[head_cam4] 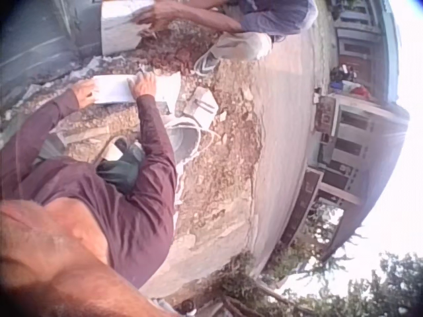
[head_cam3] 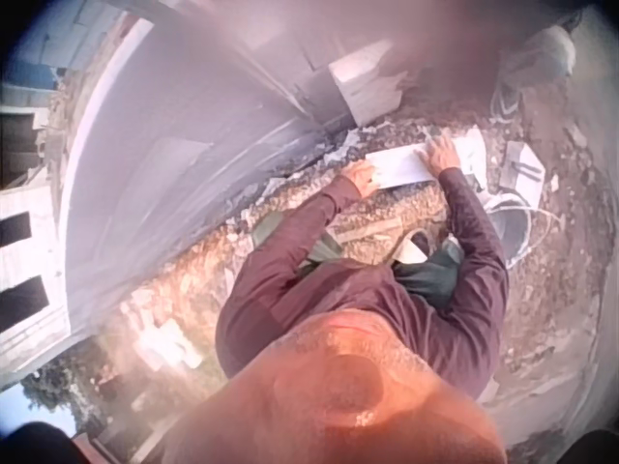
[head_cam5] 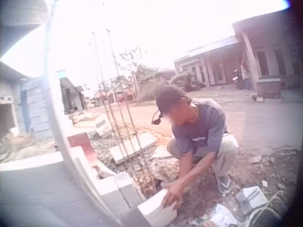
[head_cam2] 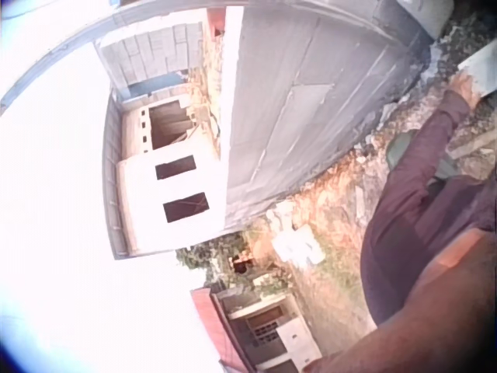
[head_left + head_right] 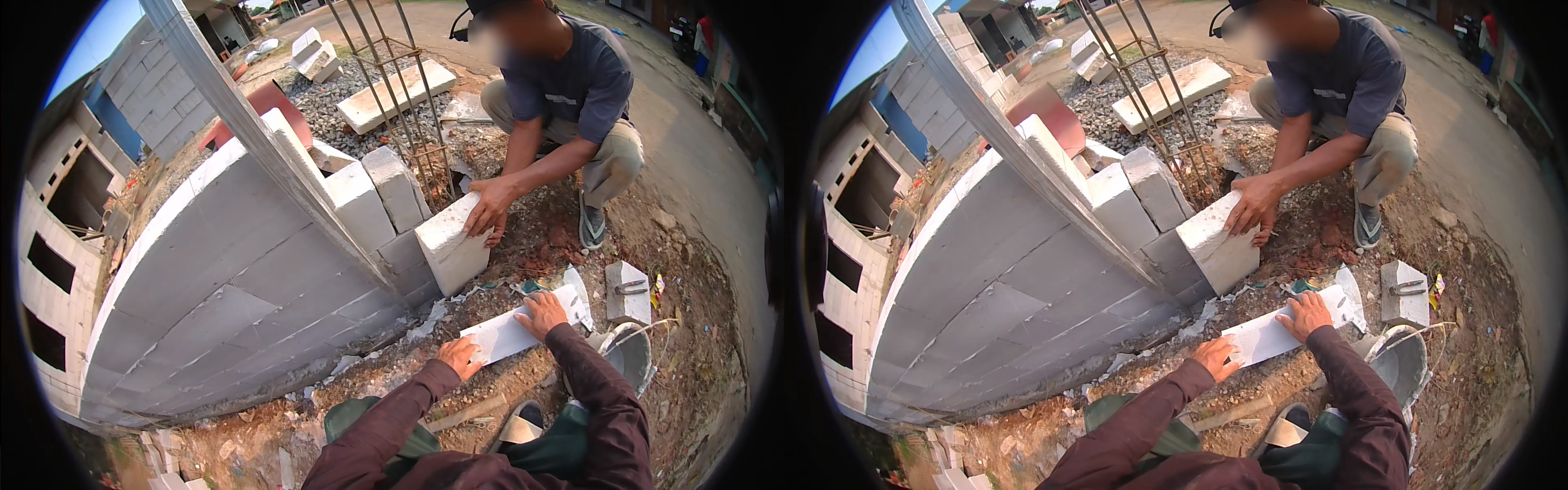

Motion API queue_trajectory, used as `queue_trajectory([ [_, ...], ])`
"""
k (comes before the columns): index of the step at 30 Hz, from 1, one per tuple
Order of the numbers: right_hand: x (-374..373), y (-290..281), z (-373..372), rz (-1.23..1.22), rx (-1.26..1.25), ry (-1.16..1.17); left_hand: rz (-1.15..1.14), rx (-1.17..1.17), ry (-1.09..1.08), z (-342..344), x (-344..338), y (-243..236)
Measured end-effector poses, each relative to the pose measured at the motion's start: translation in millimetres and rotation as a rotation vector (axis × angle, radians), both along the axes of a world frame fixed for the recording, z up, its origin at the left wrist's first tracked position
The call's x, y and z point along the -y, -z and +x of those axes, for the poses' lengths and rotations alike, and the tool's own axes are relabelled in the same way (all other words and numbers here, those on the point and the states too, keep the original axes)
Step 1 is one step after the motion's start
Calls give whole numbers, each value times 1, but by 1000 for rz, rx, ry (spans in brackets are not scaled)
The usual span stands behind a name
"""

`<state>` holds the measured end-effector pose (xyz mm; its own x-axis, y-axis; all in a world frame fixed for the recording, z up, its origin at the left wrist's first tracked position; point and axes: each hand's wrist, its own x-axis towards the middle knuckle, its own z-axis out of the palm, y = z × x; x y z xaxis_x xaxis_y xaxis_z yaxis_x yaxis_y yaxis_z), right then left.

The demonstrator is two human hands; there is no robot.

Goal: The person scoops mortar from a bucket with a trowel and applies it to a white block, then places the block onto a partially built wall. They repeat this process, breaking a block with a hammer and positioning pieces into the wall structure.

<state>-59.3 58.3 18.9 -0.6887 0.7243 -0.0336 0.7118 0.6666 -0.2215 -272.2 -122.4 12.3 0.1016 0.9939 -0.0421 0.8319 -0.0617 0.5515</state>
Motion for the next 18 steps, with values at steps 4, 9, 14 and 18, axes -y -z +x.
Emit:
queue_trajectory([
  [4,1,4,2,28,7,-5,-11,6,20,2,-1,2],
  [9,2,-9,-1,-50,56,-3,-43,14,23,6,0,5],
  [14,1,3,4,-12,41,2,-41,5,31,8,-5,4],
  [18,0,7,3,-12,25,-2,-3,-2,10,7,-2,17],
])
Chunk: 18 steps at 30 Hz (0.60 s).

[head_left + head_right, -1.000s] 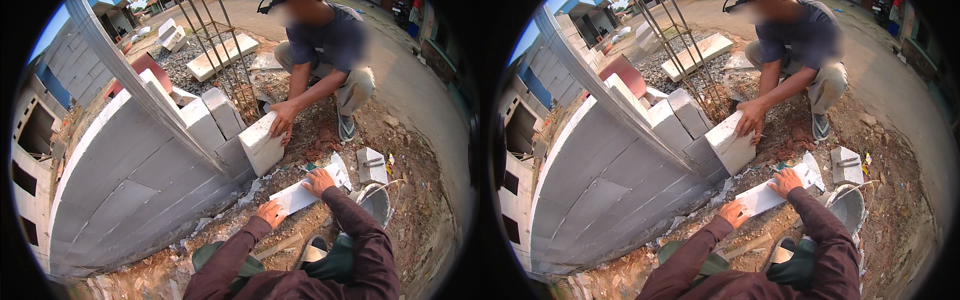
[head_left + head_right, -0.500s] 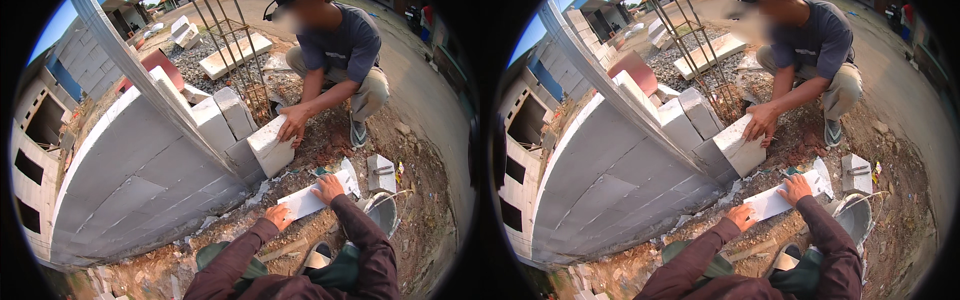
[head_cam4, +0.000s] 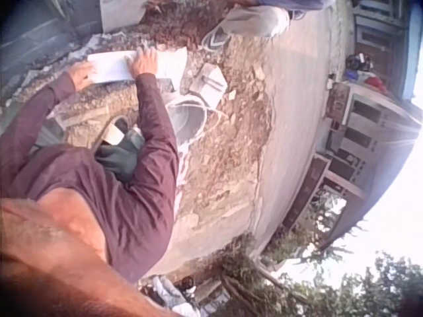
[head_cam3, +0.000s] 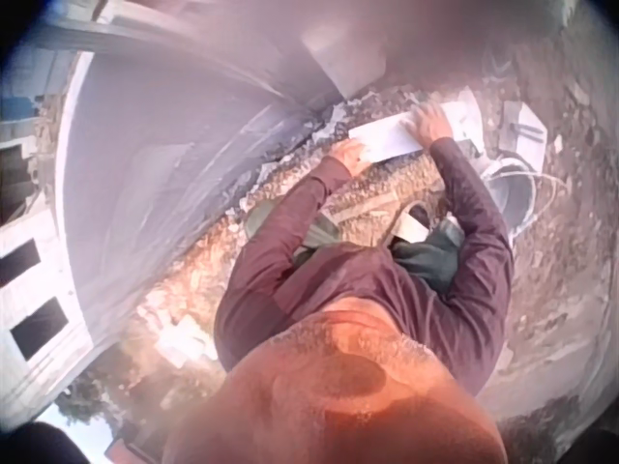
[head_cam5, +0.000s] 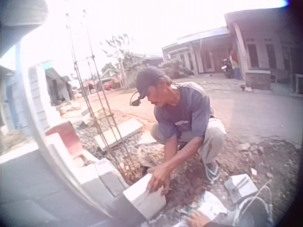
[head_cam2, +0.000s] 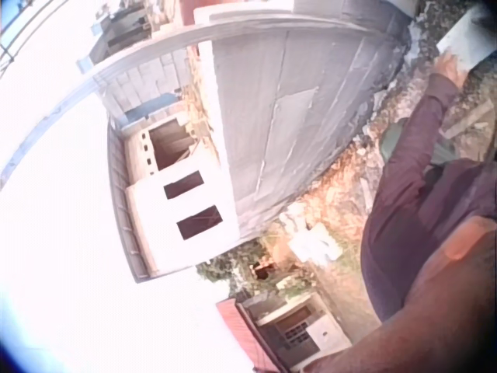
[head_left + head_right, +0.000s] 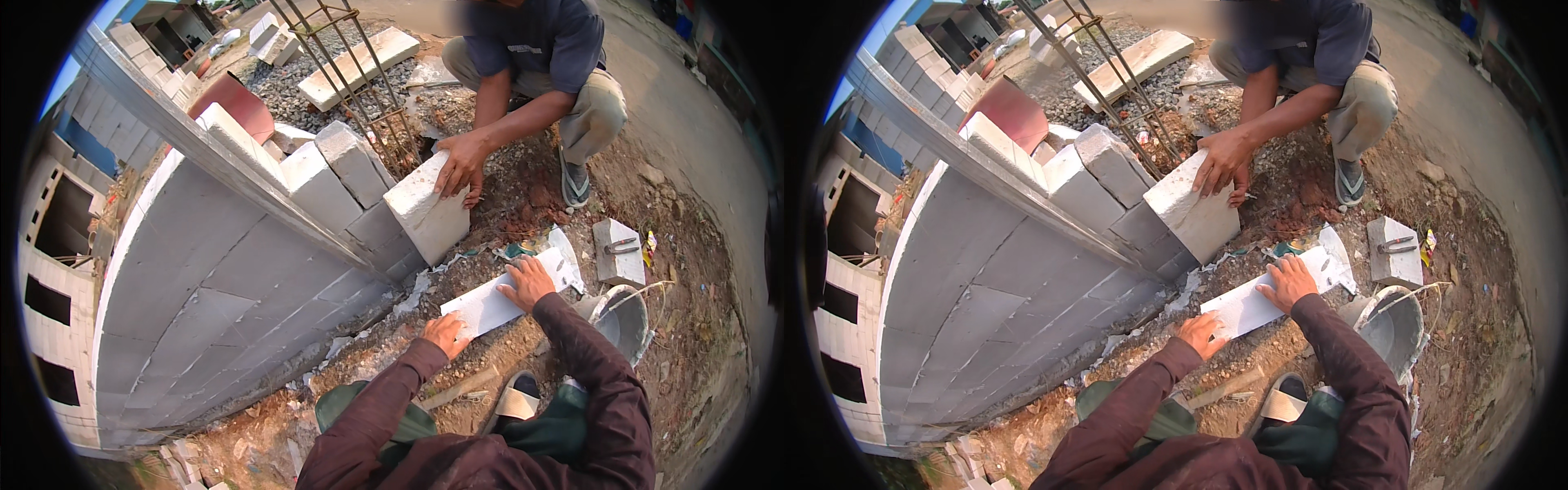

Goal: The person scoops mortar from a bucket with a trowel and applies it to a white block, then places the block onto a partially built wall. They repeat this process, breaking a block with a hammer and positioning pieces into the wall structure.

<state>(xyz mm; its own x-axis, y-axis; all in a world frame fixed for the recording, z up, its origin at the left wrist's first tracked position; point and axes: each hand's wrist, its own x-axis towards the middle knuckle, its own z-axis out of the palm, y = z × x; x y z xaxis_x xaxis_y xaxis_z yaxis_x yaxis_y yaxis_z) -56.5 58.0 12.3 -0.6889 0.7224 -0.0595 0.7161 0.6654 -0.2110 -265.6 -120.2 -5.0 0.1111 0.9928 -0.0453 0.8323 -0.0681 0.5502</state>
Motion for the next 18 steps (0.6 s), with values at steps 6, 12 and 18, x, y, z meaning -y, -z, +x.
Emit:
queue_trajectory([
  [6,-1,-6,4,-63,32,30,-550,-136,-124,-39,-55,-55],
  [12,0,-10,5,-88,30,27,-404,-332,-377,-137,-124,-135],
  [18,-1,-10,3,-91,36,7,135,498,-652,-101,-89,-79],
])
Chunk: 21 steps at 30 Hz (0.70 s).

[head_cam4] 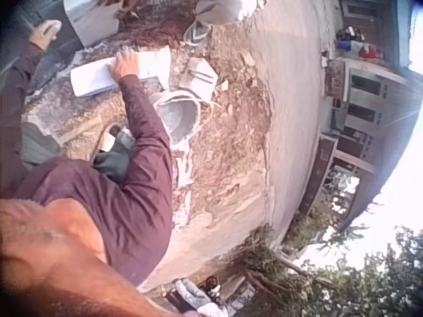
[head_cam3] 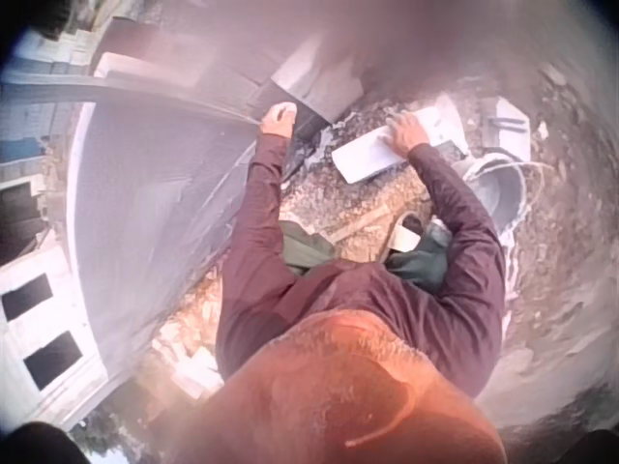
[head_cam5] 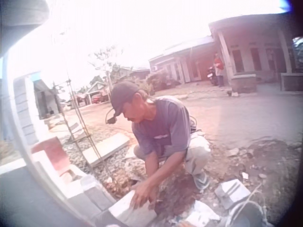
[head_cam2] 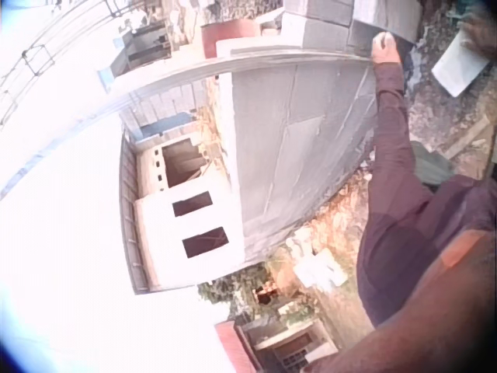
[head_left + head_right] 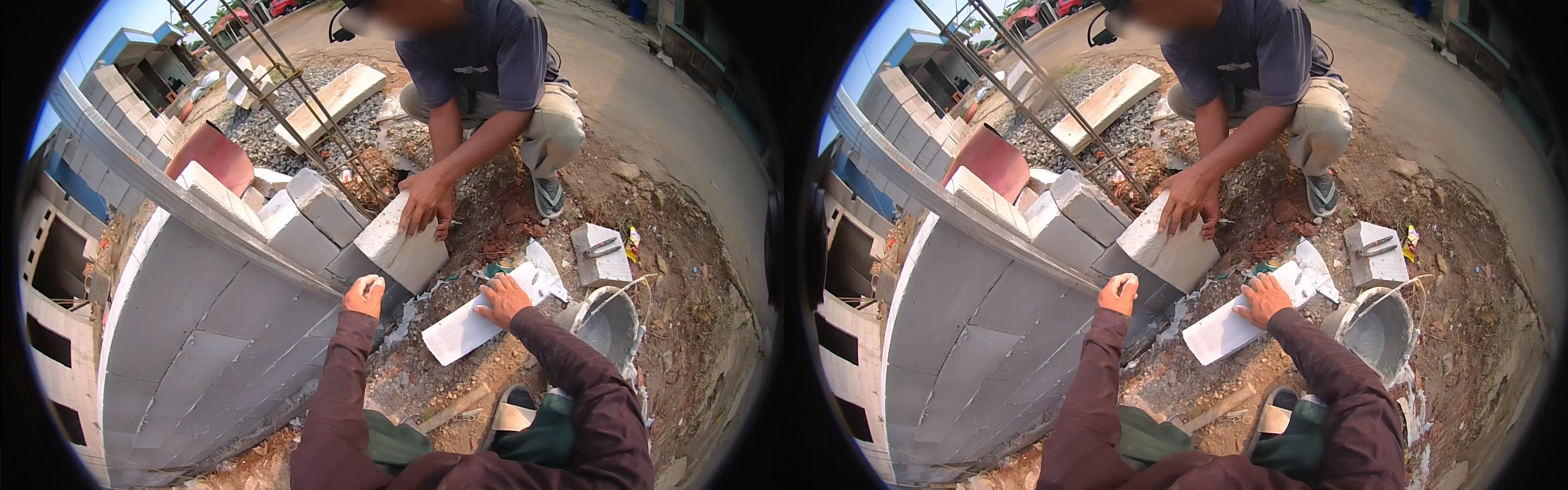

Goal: The person scoops mortar from a bucket with a trowel and applies it to a white block, then places the block onto a partially built wall. They repeat this process, breaking a block with a hammer and positioning pieces into the wall structure.

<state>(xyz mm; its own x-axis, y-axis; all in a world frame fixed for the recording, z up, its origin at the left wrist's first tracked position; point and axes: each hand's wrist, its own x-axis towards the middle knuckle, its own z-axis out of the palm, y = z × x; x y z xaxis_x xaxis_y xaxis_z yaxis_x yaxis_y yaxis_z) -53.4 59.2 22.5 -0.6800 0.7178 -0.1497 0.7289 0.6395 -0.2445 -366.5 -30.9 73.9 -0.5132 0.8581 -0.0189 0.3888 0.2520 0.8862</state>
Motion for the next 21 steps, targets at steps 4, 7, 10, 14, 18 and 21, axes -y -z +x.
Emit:
queue_trajectory([
  [4,3,5,2,12,3,3,-275,-22,281,64,54,54],
  [7,3,8,1,18,-7,2,-273,-168,414,76,71,72],
  [10,4,6,0,-4,0,8,-244,-169,419,77,75,69],
  [14,1,7,-1,6,-2,13,-287,-161,417,72,72,65],
  [18,1,10,-1,34,-5,34,-239,-201,423,72,69,60],
  [21,-1,5,-5,7,3,48,-258,-256,450,69,73,48],
])
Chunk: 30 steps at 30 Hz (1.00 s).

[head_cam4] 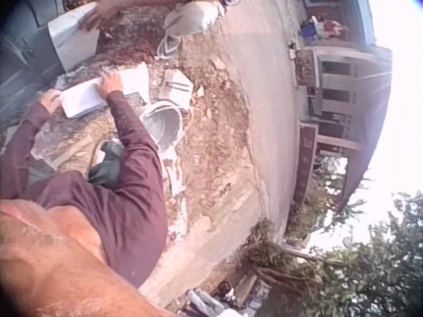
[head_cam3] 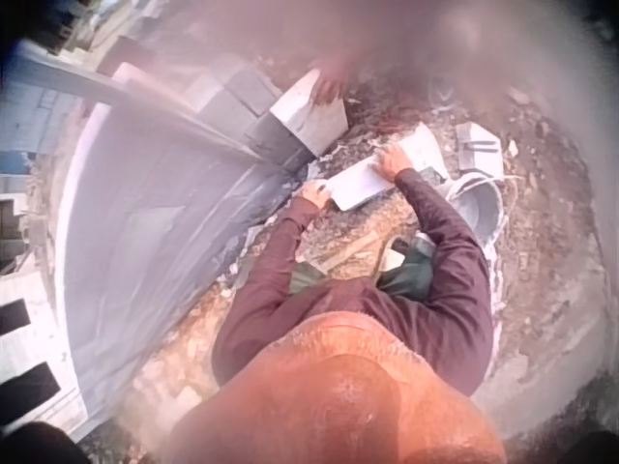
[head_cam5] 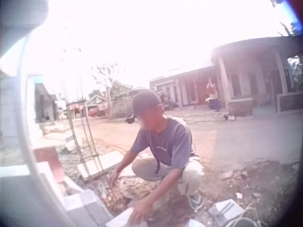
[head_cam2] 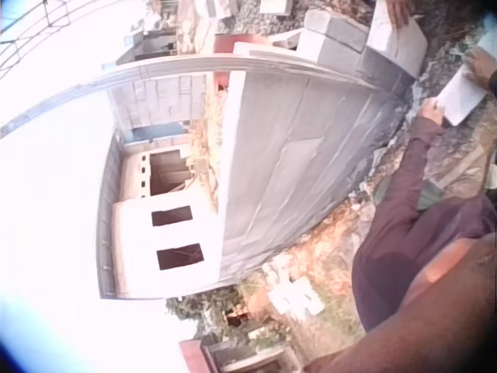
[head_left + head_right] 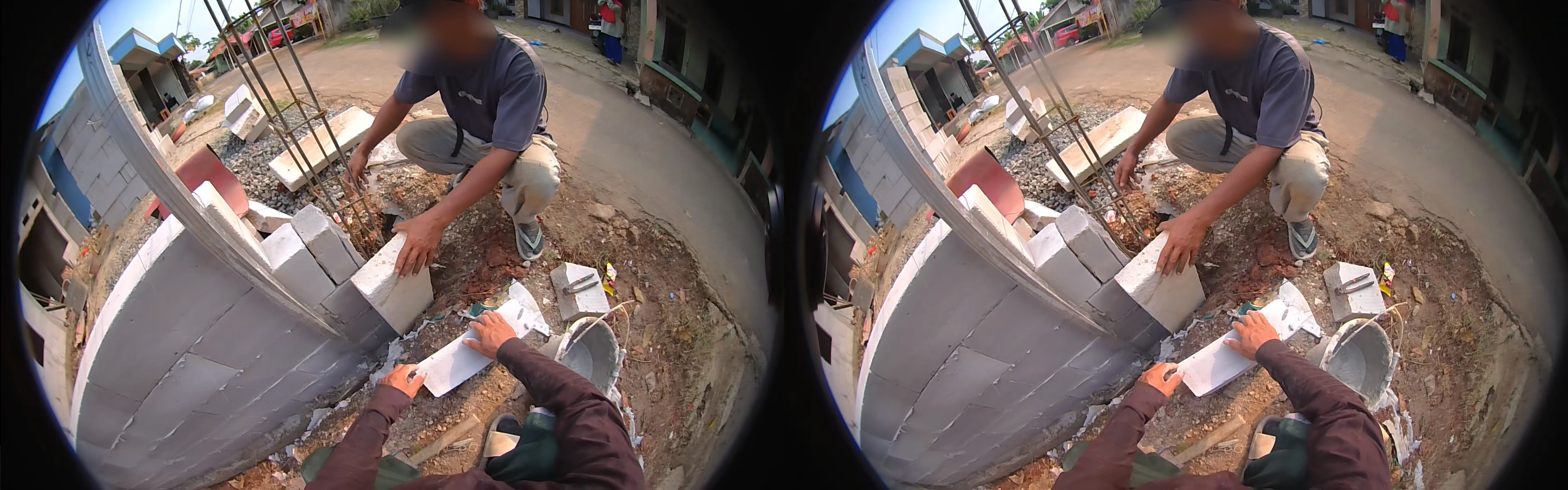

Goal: The person scoops mortar from a bucket with a trowel and applies it to a white block, then places the block onto a partially built wall. They repeat this process, breaking a block with a hammer and positioning pieces into the wall structure.

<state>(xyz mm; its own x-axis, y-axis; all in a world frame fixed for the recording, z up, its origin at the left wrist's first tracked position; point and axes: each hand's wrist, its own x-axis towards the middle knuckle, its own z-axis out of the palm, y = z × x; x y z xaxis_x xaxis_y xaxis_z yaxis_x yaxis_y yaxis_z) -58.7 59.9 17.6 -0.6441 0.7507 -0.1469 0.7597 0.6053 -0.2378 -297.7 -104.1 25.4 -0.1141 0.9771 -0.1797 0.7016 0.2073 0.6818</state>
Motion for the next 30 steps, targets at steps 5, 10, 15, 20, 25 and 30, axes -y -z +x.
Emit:
queue_trajectory([
  [5,2,-1,0,23,1,-3,-4,-31,0,-4,5,-2],
  [10,4,2,-1,25,-7,8,69,-25,29,-4,8,0],
  [15,6,-3,-6,6,14,17,80,-42,37,-8,12,6],
  [20,6,-2,-4,-7,23,31,86,-26,50,-6,10,6],
  [25,3,0,0,-22,46,28,59,-33,60,-3,6,11],
  [30,2,4,2,0,24,30,113,-41,64,1,6,16],
])
